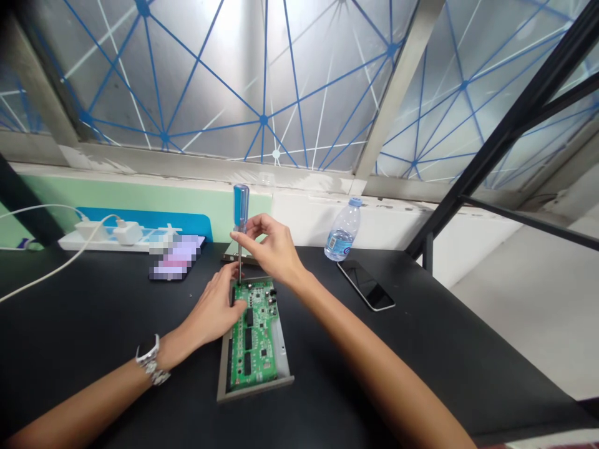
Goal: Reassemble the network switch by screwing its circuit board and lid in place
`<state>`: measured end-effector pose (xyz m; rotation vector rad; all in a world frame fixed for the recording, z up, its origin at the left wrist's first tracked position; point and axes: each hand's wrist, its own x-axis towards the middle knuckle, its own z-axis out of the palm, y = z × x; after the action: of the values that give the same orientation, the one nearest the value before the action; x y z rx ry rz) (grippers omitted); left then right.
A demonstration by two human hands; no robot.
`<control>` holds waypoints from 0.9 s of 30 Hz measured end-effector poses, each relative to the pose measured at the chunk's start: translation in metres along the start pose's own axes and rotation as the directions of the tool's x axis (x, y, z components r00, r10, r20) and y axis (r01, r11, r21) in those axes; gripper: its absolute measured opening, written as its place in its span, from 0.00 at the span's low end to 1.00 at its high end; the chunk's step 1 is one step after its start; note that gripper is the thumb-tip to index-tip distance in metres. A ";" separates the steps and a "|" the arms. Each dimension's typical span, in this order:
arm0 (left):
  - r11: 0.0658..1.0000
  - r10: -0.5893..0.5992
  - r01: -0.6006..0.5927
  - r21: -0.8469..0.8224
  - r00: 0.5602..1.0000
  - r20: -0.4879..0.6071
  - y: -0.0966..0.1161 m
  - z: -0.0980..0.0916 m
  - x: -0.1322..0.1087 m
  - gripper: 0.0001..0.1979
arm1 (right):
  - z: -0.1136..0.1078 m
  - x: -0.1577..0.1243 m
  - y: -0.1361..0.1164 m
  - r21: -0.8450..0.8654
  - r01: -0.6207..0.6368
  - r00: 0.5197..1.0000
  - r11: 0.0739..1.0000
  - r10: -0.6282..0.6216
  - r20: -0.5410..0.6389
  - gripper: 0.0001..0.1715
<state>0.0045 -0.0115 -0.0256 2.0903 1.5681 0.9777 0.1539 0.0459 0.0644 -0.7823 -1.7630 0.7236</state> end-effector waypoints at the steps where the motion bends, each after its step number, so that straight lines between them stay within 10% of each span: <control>1: 1.000 0.003 -0.003 -0.005 1.000 0.003 0.000 -0.001 0.000 0.32 | -0.001 0.000 0.001 0.006 -0.006 1.000 1.000 0.006 0.001 0.18; 10: 1.000 0.010 -0.009 -0.029 0.999 0.031 -0.005 0.000 0.001 0.33 | -0.007 0.003 -0.010 0.200 -0.043 0.997 0.979 0.054 -0.046 0.20; 18: 0.999 0.038 -0.038 -0.009 0.998 0.052 -0.019 -0.008 0.007 0.34 | -0.055 -0.019 -0.022 0.159 -0.153 0.969 0.975 0.179 -0.168 0.19; 23: 0.976 0.047 -0.047 0.213 0.999 0.002 -0.016 -0.028 0.008 0.27 | -0.074 -0.070 0.013 -0.088 -0.458 0.889 0.885 0.455 -0.053 0.19; 27: 0.927 -0.144 0.106 0.359 0.986 0.080 -0.001 -0.047 0.005 0.24 | -0.075 -0.100 0.032 -0.417 -0.422 0.897 0.805 0.439 -0.059 0.15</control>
<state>-0.0284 -0.0126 0.0081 2.1929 1.9095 0.5615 0.2559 -0.0052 0.0050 -1.5127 -1.8207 0.6557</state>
